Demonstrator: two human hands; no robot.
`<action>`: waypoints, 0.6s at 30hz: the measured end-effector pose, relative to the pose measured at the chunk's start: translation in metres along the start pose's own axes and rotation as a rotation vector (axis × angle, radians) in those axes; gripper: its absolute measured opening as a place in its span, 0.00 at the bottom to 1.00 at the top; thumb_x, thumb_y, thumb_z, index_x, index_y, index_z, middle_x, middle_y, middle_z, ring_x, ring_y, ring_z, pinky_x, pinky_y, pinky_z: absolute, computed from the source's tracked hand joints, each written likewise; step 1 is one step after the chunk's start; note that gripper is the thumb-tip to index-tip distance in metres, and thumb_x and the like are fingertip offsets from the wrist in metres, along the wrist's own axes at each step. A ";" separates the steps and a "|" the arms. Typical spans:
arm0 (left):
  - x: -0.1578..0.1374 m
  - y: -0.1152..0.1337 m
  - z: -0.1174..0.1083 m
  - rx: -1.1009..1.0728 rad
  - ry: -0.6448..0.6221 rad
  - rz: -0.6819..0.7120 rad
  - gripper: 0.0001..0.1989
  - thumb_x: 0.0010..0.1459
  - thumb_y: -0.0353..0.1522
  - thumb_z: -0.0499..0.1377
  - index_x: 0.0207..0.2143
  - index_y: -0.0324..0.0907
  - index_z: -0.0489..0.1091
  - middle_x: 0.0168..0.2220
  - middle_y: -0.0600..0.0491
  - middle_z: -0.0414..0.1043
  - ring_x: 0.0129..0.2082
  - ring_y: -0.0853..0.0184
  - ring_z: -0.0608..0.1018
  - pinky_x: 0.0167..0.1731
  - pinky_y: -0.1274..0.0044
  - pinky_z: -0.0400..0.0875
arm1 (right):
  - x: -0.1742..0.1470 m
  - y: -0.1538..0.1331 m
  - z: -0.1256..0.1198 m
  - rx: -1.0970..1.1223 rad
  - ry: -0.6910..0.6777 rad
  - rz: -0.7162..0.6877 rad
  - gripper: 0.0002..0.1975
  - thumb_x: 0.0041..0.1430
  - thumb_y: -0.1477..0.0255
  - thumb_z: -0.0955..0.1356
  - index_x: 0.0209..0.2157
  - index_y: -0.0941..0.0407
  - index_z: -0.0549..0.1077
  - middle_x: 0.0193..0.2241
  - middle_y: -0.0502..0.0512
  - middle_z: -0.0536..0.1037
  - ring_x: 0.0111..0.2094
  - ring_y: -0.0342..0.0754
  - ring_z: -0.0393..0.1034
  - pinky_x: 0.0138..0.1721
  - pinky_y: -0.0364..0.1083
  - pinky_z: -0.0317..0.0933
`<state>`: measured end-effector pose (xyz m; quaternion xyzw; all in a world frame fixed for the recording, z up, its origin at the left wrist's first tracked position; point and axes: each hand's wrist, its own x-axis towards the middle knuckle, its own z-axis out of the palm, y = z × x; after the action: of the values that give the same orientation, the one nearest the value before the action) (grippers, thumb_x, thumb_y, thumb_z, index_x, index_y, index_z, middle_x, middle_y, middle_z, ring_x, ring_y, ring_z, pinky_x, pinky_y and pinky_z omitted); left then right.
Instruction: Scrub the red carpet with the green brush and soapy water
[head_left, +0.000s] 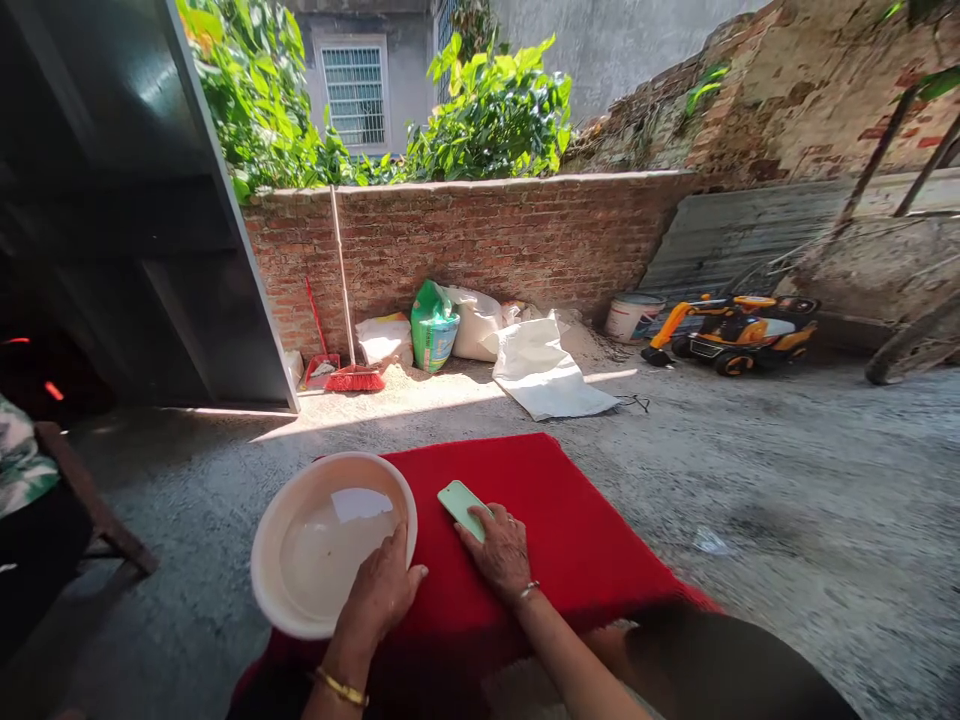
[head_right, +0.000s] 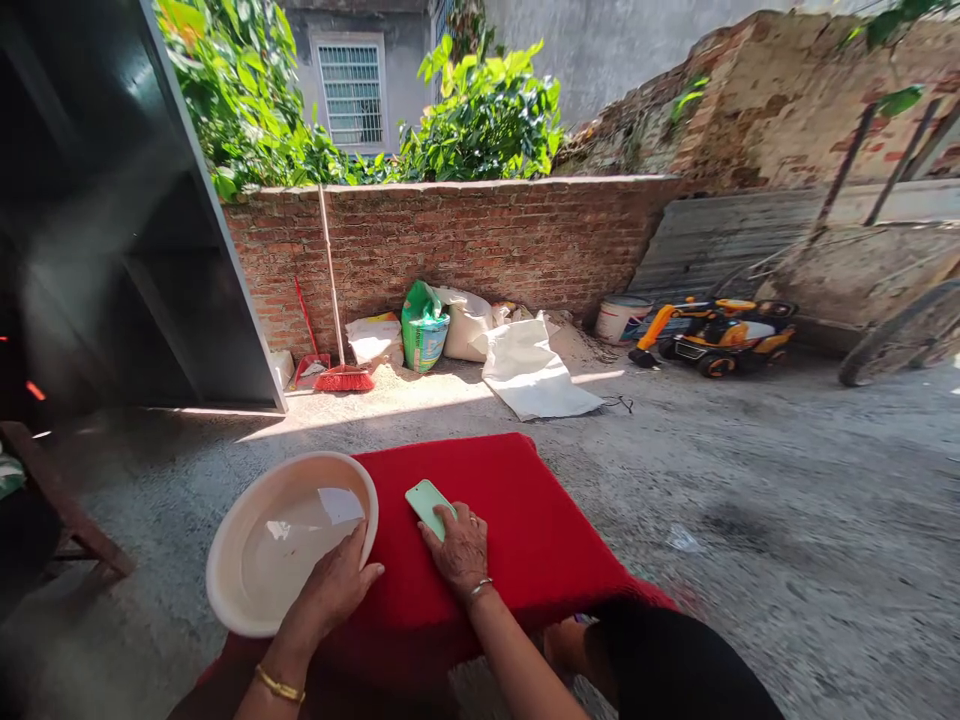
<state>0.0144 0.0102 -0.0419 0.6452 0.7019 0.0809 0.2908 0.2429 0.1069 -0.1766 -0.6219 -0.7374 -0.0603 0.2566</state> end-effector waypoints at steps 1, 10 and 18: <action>0.000 0.000 0.000 -0.004 0.014 -0.002 0.40 0.74 0.32 0.60 0.85 0.35 0.61 0.80 0.35 0.73 0.82 0.49 0.72 0.80 0.66 0.63 | 0.002 0.004 -0.005 -0.006 -0.019 0.027 0.15 0.76 0.59 0.75 0.57 0.46 0.90 0.57 0.62 0.88 0.56 0.59 0.82 0.56 0.52 0.68; -0.015 -0.002 0.021 0.170 0.415 0.157 0.28 0.78 0.37 0.59 0.76 0.47 0.77 0.73 0.37 0.80 0.74 0.43 0.80 0.76 0.55 0.74 | 0.059 0.126 -0.093 -0.227 -0.328 0.232 0.31 0.83 0.59 0.61 0.79 0.45 0.76 0.83 0.62 0.69 0.80 0.66 0.67 0.75 0.65 0.67; 0.005 0.061 0.051 0.108 0.194 -0.028 0.31 0.83 0.40 0.57 0.82 0.43 0.68 0.67 0.36 0.81 0.67 0.49 0.85 0.64 0.67 0.80 | 0.072 0.126 -0.079 -0.156 -0.449 0.072 0.33 0.84 0.55 0.60 0.83 0.43 0.71 0.86 0.58 0.64 0.86 0.63 0.55 0.84 0.65 0.52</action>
<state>0.0926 0.0110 -0.0552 0.6393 0.7389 0.1011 0.1873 0.3796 0.1658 -0.1046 -0.6636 -0.7463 0.0319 0.0394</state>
